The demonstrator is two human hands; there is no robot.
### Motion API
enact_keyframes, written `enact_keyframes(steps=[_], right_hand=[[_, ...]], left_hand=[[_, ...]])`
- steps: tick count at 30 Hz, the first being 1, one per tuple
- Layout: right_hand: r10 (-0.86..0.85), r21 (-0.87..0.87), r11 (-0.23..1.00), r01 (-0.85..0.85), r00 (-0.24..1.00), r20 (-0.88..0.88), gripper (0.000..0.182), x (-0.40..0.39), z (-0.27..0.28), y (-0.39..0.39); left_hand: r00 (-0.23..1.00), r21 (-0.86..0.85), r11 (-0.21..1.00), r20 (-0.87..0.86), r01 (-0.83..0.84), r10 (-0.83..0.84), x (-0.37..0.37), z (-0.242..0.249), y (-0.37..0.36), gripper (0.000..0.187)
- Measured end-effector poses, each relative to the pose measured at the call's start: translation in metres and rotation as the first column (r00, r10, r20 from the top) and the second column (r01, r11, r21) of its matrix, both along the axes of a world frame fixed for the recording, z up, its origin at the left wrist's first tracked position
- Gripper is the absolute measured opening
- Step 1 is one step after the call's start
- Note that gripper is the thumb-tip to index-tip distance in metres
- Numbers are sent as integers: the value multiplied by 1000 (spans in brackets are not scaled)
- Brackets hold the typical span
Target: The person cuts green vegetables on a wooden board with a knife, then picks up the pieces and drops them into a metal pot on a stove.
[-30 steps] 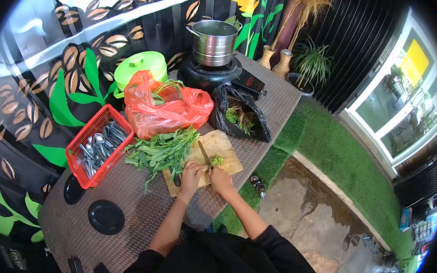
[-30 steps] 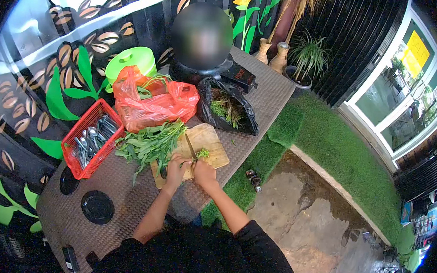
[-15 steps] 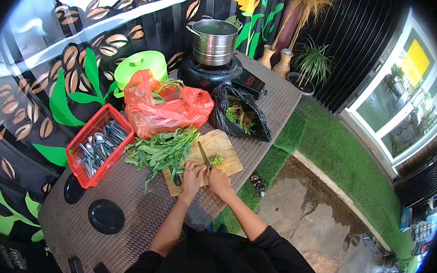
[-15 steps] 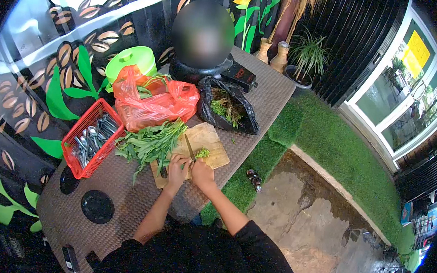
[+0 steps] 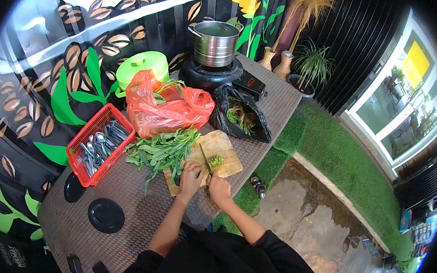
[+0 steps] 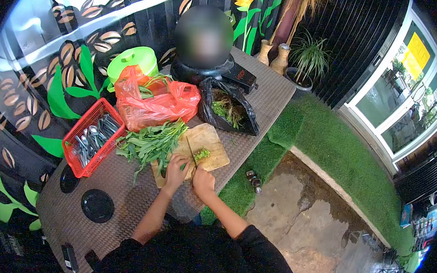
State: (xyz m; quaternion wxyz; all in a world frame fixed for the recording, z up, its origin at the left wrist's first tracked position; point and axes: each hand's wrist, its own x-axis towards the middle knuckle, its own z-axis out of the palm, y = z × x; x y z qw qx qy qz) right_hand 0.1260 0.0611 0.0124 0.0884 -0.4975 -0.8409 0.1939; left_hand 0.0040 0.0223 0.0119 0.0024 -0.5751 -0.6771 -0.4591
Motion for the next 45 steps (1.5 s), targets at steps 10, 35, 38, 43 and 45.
enact_keyframes(steps=[10, 35, 38, 43, 45], right_hand=[[30, 10, 999, -31, 998, 46, 31, 12, 25, 23], [-19, -41, 999, 18, 1000, -23, 31, -8, 3, 18], [27, 10, 1000, -27, 1000, -6, 29, -6, 7, 10], [-46, -6, 999, 46, 999, 14, 29, -12, -1, 2], [-54, -32, 998, 55, 998, 13, 29, -9, 2, 10]], left_hand=[[989, -101, 989, 110, 111, -99, -14, -5, 14, 14], [991, -24, 999, 132, -31, 34, 3, -2, 13, 11], [984, -19, 999, 173, -37, 40, -1, -9, 16, 11], [992, -39, 999, 122, -25, 29, 1, -8, 13, 12], [998, 8, 998, 33, -58, 57, 5, -6, 12, 12]])
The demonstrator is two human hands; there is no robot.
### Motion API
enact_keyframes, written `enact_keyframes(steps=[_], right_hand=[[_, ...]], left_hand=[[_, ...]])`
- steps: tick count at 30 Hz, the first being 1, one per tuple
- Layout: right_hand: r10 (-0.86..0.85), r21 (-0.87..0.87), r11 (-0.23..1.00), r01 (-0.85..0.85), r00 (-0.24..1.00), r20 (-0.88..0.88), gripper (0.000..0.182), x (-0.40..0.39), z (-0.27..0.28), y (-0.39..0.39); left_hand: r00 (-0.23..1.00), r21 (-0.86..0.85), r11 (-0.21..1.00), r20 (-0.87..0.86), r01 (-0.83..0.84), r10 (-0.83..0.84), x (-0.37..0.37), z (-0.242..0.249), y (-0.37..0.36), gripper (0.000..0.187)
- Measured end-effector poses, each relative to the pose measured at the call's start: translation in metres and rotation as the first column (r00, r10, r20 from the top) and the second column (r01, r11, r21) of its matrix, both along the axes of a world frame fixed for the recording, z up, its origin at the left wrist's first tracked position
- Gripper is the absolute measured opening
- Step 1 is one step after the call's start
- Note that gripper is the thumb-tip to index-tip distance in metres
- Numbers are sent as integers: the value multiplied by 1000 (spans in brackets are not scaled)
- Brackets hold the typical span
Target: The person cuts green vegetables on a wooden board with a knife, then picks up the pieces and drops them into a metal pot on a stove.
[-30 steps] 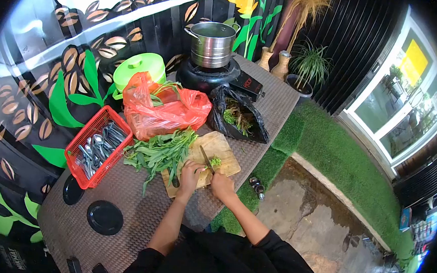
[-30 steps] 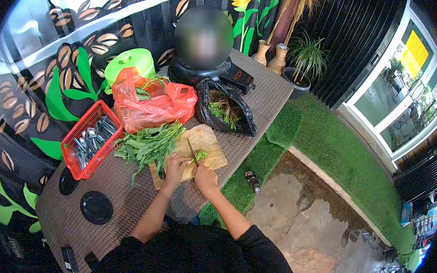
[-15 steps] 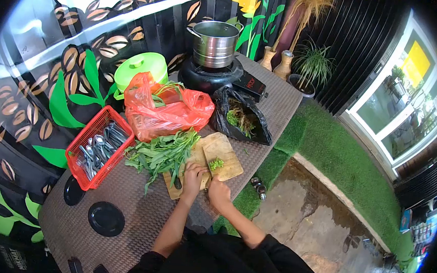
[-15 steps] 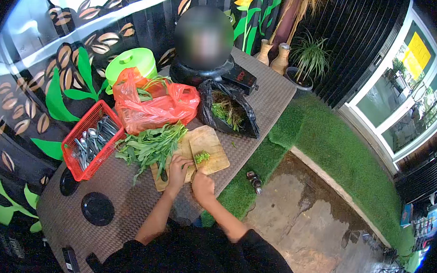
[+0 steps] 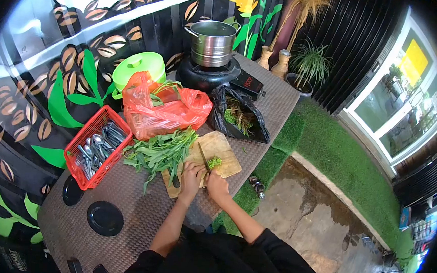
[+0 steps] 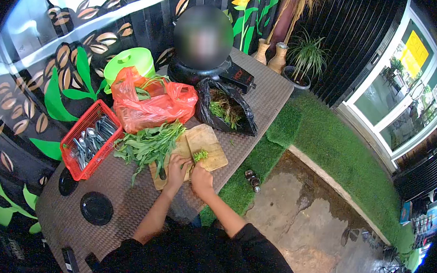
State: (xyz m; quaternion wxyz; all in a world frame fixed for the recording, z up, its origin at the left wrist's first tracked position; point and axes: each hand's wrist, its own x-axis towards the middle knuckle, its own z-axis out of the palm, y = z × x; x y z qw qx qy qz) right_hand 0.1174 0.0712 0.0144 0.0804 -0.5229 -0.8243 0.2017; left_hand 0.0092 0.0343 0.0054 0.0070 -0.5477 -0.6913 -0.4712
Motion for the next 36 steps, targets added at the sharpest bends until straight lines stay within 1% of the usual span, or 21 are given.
enact_keyframes(steps=[2, 3, 6, 7, 9, 12, 14, 18, 20, 21, 22, 24, 26, 27, 28, 29, 31, 33, 34, 35, 36], right_hand=[[60, -53, 997, -61, 998, -31, 30, 5, 7, 4], [61, -53, 997, -62, 998, -31, 30, 7, 8, 2], [64, -34, 997, -64, 998, -15, 32, 8, 13, 0], [49, -74, 996, -50, 999, -12, 33, 8, 16, 0], [37, -115, 993, -38, 999, -8, 34, 7, 20, 1], [46, -149, 988, -47, 999, -10, 34, 9, 28, 2], [66, -167, 984, -64, 998, 11, 31, 10, 35, 1], [80, -132, 989, -72, 995, 61, 27, 4, 23, -17], [1, -55, 998, 4, 996, 91, 23, -3, 15, -24], [9, 68, 998, -12, 999, 40, 23, -7, -6, -17], [9, 66, 998, -12, 999, 43, 23, -7, -5, -11], [82, 75, 994, -74, 992, -99, 28, -10, 2, 13], [115, 39, 993, -112, 990, -77, 30, -6, 10, 22], [150, 9, 989, -150, 988, -29, 31, -2, 16, 21], [186, -22, 982, -186, 982, 20, 31, 0, 21, 20], [189, -21, 982, -189, 982, 22, 31, 1, 21, 13], [43, -1, 999, -43, 998, 41, 30, 0, 12, -11], [7, -28, 1000, -6, 999, 37, 30, -5, 6, -19], [-29, -55, 998, 31, 999, 33, 29, -5, 3, -19], [6, -29, 1000, -6, 1000, -23, 29, -7, 0, -12], [3, -34, 999, -4, 1000, -20, 29, -7, -2, -4]], left_hand=[[999, 7, 1000, -41, -7, 7, 1, 3, -2, 12], [997, 12, 1000, -82, -13, 14, 0, 3, -3, 12], [997, -7, 1000, -81, 0, 0, -2, 0, -3, 12], [997, -6, 1000, -81, 0, -1, -4, -2, -2, 12], [998, -20, 998, 23, 58, -58, -11, -2, 2, 14], [998, -83, 996, 55, 17, -12, -13, -1, 3, 13], [998, -76, 997, 47, 34, -31, -13, -1, 4, 13], [999, -16, 999, 45, 29, -28, -13, -10, 6, 12], [999, -28, 999, 27, 34, -33, -13, -9, 4, 12], [999, -39, 999, 14, 37, -36, -11, -7, 3, 12], [999, -41, 998, 17, 37, -36, -8, -5, 0, 12], [1000, -49, 999, -14, 23, -24, -4, 1, -3, 14], [999, -52, 998, -33, 18, -20, -1, 7, -8, 15], [999, -58, 998, -48, 17, -20, -1, 6, -11, 16], [999, -58, 998, -46, 16, -18, -1, 3, -11, 16], [1000, -77, 997, -16, 8, -9, -1, 2, -10, 16], [1000, -96, 995, 13, -3, 4, -5, -2, -8, 16], [996, -76, 997, 85, 19, -12, -6, -3, -4, 14], [996, -73, 997, 87, 20, -13, -7, -2, -2, 14], [998, -67, 998, 62, 16, -12, -10, -2, 0, 13], [999, -66, 998, 38, 14, -12, -10, -1, -2, 12]])
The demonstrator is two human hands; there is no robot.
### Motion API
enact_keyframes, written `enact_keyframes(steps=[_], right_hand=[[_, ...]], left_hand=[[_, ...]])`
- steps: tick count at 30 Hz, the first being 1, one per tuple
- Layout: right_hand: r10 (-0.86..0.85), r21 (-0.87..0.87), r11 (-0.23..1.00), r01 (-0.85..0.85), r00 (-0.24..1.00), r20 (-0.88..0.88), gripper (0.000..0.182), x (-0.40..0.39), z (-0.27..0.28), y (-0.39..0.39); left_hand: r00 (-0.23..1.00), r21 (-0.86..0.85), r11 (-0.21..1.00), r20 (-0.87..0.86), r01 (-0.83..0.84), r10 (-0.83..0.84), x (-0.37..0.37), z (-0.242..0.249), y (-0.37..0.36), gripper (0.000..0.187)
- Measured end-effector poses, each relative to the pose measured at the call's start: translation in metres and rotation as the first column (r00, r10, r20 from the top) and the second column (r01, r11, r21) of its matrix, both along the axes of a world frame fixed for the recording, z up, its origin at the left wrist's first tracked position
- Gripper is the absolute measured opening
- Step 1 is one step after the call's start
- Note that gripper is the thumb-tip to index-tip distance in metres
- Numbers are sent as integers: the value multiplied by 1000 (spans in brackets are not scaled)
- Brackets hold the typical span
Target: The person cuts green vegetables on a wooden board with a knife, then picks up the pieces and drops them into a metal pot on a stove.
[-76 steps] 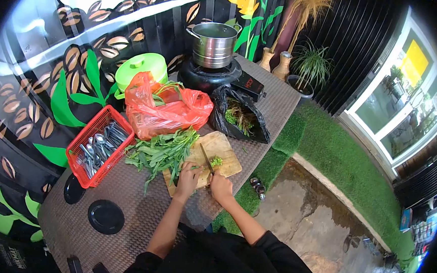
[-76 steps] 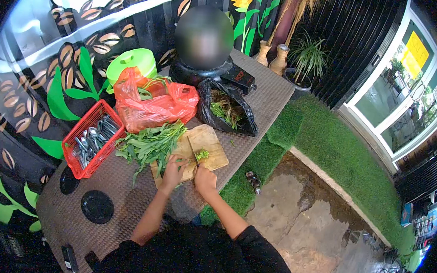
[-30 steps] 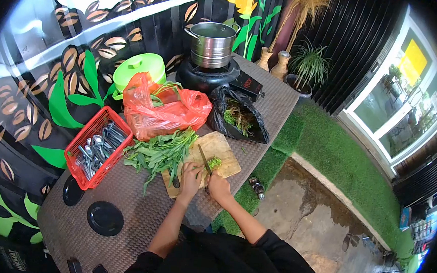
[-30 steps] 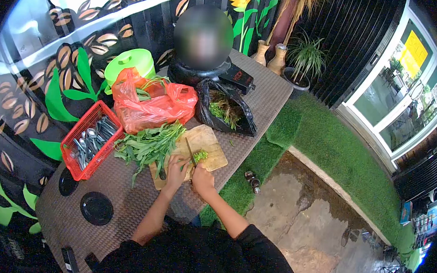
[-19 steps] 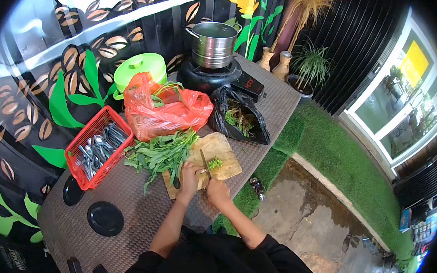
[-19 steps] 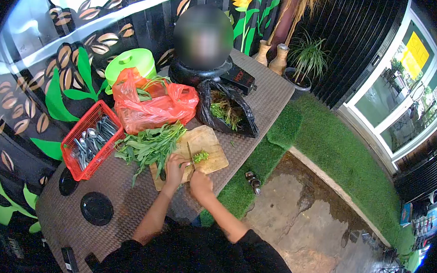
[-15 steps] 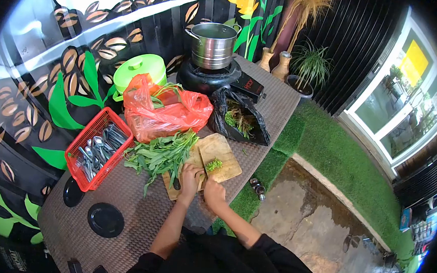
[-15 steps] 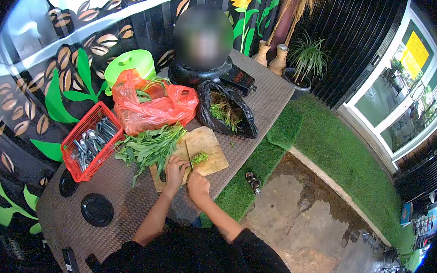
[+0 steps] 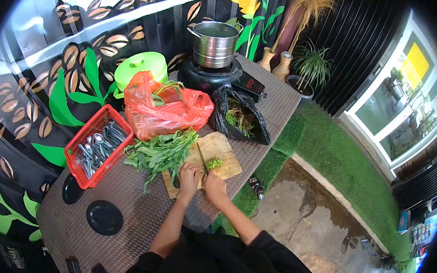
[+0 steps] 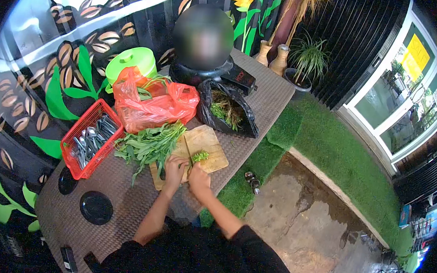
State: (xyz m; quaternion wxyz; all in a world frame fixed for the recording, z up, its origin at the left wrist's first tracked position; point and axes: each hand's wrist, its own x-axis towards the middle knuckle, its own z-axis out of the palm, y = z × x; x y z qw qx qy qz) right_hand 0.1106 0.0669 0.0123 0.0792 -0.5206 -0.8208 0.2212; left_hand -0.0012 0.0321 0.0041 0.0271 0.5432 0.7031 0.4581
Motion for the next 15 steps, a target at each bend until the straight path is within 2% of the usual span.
enact_keyframes(steps=[2, 7, 9, 13, 15], right_hand=[[111, 41, 993, -110, 993, -42, 30, 0, 3, 20], [137, -7, 991, -137, 990, 38, 29, 8, 16, 3], [13, -56, 998, -8, 996, 87, 27, 3, 9, -18], [8, 34, 999, -9, 1000, 17, 27, -7, 6, -5], [60, 39, 997, -60, 998, -10, 26, -3, 13, 10]], left_hand=[[999, -3, 1000, 46, 6, -5, 0, 1, 0, 12], [992, -15, 1000, 126, 2, -1, -3, -2, 0, 10], [995, -13, 1000, 102, -21, 22, -3, -5, 3, 8], [997, -15, 1000, 73, -3, 4, -1, -2, -1, 7], [999, 83, 996, -24, -31, 33, 1, 2, -2, 10]])
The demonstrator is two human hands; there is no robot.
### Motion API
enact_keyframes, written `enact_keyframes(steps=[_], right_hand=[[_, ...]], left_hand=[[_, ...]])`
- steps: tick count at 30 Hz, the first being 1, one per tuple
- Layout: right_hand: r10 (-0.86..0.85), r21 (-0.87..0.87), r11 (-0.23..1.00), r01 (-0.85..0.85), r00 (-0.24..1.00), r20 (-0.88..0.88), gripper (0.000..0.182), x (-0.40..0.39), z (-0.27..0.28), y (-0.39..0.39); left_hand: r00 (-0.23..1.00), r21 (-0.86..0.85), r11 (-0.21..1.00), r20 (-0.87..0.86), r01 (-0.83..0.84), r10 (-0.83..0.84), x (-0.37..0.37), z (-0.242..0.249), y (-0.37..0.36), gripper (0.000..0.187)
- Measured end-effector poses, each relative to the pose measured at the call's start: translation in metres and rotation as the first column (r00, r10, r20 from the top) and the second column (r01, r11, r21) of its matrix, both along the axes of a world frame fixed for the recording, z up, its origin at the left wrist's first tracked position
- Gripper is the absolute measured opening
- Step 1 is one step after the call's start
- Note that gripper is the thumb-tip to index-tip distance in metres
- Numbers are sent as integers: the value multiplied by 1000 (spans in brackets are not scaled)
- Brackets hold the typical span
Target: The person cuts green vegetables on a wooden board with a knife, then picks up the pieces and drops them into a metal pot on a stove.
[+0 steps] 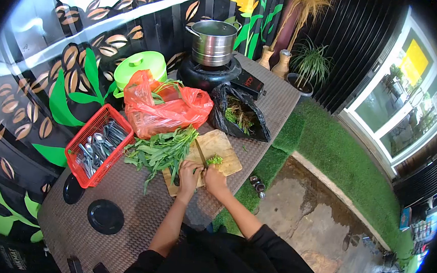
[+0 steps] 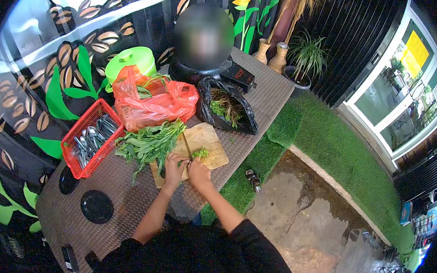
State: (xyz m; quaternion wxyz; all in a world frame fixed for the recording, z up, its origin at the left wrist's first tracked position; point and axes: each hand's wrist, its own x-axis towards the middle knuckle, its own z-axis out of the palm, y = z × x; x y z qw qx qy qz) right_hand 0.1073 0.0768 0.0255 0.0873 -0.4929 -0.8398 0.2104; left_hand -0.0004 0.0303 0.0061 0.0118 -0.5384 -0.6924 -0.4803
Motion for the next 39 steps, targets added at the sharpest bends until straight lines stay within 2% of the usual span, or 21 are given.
enact_keyframes(steps=[1, 3, 4, 7, 9, 11, 14, 16, 18, 21, 25, 27, 30, 31, 32, 33, 35, 39], right_hand=[[58, 5, 998, -58, 998, -23, 26, 3, 5, 4], [66, -47, 997, -68, 997, -34, 30, 7, 11, 3], [51, -60, 997, -52, 999, -14, 32, 9, 12, -1], [9, -69, 998, -8, 1000, 17, 36, 12, 7, -13], [-14, -70, 997, 15, 1000, 23, 37, 11, -2, -13], [26, -11, 1000, -26, 1000, 8, 32, 11, -13, -8], [82, 21, 996, -82, 997, 2, 32, 16, 4, -2], [85, -14, 996, -85, 996, 7, 33, 19, 5, 5], [92, -48, 995, -92, 996, 10, 33, 19, 9, 8], [87, -91, 992, -83, 995, 42, 33, 21, 19, 9], [136, -131, 984, -124, 987, 87, 30, 27, 31, 7], [156, -164, 977, -135, 980, 124, 28, 29, 36, 1], [161, -67, 986, -154, 982, 102, 30, 30, 25, -23], [60, -58, 997, -54, 993, 98, 29, 22, 13, -29], [-43, -52, 997, 48, 995, 94, 29, 17, 1, -30], [-46, -54, 997, 52, 994, 95, 29, 14, 0, -26], [15, -30, 999, -15, 1000, 2, 28, 9, -3, -12], [100, 30, 995, -100, 995, -20, 27, 11, -1, 8]], left_hand=[[1000, 1, 1000, -1, 1, -1, 1, 1, -1, 10], [989, -69, 998, 145, 7, 3, 2, 1, -5, 8], [989, -68, 998, 146, 7, 3, 2, 1, -5, 8], [992, -119, 992, 123, 30, -15, 0, -2, -6, 10], [999, -115, 992, 4, 52, -51, -1, -2, -8, 13], [998, -112, 992, -24, 63, -66, 1, 1, -13, 15], [994, -114, 990, -63, 85, -93, 4, 10, -19, 16], [992, -116, 989, -74, 90, -99, 3, 9, -19, 16], [994, -170, 979, 7, 112, -112, -1, 4, -17, 16], [994, -155, 984, 80, 85, -73, -3, -5, -11, 14], [989, -98, 986, 83, 131, -124, -7, 0, -6, 13], [971, -89, 992, 228, 87, -65, -2, 6, -6, 14], [964, -108, 994, 266, 28, 2, -2, 1, -4, 14], [964, -108, 994, 265, 27, 2, -4, -2, -2, 14], [982, -74, 997, 188, 26, -11, -5, -5, -1, 13], [994, -42, 999, 110, 29, -25, -4, -4, -1, 11], [991, -51, 998, 130, 27, -20, -4, -2, 0, 11], [989, -80, 996, 145, 30, -18, 0, 8, -3, 9]])
